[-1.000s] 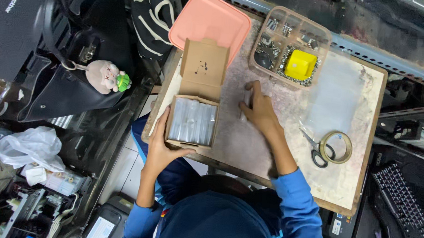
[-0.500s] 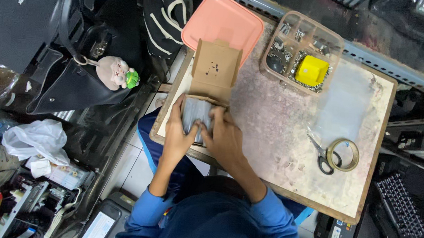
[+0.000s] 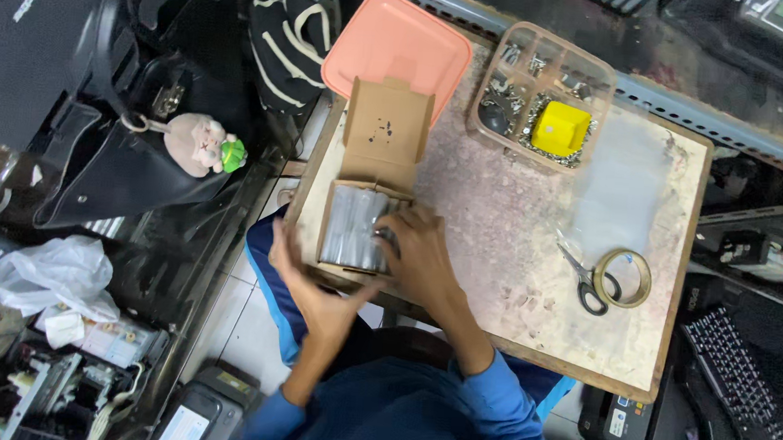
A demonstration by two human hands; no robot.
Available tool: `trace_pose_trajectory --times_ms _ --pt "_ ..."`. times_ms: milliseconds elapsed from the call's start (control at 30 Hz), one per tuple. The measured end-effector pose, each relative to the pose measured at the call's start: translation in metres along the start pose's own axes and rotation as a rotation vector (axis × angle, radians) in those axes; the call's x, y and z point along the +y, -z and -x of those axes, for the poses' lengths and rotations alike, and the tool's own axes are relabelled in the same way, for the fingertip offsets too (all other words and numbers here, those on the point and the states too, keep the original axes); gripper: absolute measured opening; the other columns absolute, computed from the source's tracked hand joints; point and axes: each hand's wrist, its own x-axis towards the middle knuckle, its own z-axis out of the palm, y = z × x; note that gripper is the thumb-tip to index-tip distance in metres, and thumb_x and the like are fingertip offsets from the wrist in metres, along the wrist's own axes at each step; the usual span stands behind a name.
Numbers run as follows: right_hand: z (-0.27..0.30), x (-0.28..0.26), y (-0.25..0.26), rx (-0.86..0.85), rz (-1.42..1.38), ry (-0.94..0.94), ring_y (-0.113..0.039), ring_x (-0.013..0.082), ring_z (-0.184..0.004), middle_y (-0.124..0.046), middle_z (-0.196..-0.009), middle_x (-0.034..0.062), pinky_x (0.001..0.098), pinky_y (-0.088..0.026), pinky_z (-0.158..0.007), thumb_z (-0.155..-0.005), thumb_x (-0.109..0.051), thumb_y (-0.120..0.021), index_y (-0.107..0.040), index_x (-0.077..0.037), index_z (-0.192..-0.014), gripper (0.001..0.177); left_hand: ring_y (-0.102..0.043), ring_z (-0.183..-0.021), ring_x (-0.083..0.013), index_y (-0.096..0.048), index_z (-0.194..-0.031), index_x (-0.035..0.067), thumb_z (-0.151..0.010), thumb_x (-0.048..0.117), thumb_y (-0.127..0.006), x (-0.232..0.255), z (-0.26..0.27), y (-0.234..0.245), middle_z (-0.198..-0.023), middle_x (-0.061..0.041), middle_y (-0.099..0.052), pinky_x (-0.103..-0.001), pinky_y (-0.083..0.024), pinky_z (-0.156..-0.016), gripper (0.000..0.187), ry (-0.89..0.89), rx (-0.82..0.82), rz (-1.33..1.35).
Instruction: The person places cylindrical metal objects wrapped in plastic into a cardboard box. They then pick up a yellow container filled with small metal parts and pour them into a clear plastic bag.
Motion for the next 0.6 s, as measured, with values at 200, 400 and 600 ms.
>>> trace_pose_trajectory --times_ms 200,400,600 --pt "0.0 -0.003 0.005 0.125 -0.203 0.02 -0.056 0.0229 -0.078 -0.063 -0.071 0.0035 0.034 -0.041 -0.07 -0.081 -0.013 -0.06 -0.064 -0.017 -0.088 0.009 -0.027 -0.121 -0.0376 -0.015 -0.133 -0.003 -0.033 0.033 -0.091 -0.03 0.034 -0.03 -0.128 -0.022 -0.022 -0.046 -0.023 -0.104 0.131 -0.017 0.122 -0.15" --pt "0.012 0.012 0.01 0.178 -0.103 0.116 -0.053 0.0262 -0.097 -0.063 -0.082 0.0008 0.0453 -0.039 -0.077 -0.081 -0.012 -0.057 -0.063 -0.019 -0.09 0.014 -0.016 -0.122 -0.0399 -0.009 -0.135 -0.002 -0.048 0.055 -0.081 -0.007 0.034 -0.045 -0.133 -0.025 -0.012 -0.056 -0.013 -0.102 0.127 -0.244 0.113 -0.298" --pt "0.066 0.097 0.048 0.365 -0.025 -0.139 -0.053 0.0354 -0.088 -0.062 -0.08 0.0121 0.0475 -0.039 -0.079 -0.072 -0.01 -0.059 -0.064 -0.013 -0.082 0.011 -0.02 -0.115 -0.0522 -0.017 -0.131 -0.005 -0.044 0.045 -0.085 -0.006 0.005 -0.033 -0.124 -0.033 -0.017 -0.061 -0.015 -0.098 0.121 -0.241 0.051 -0.32"
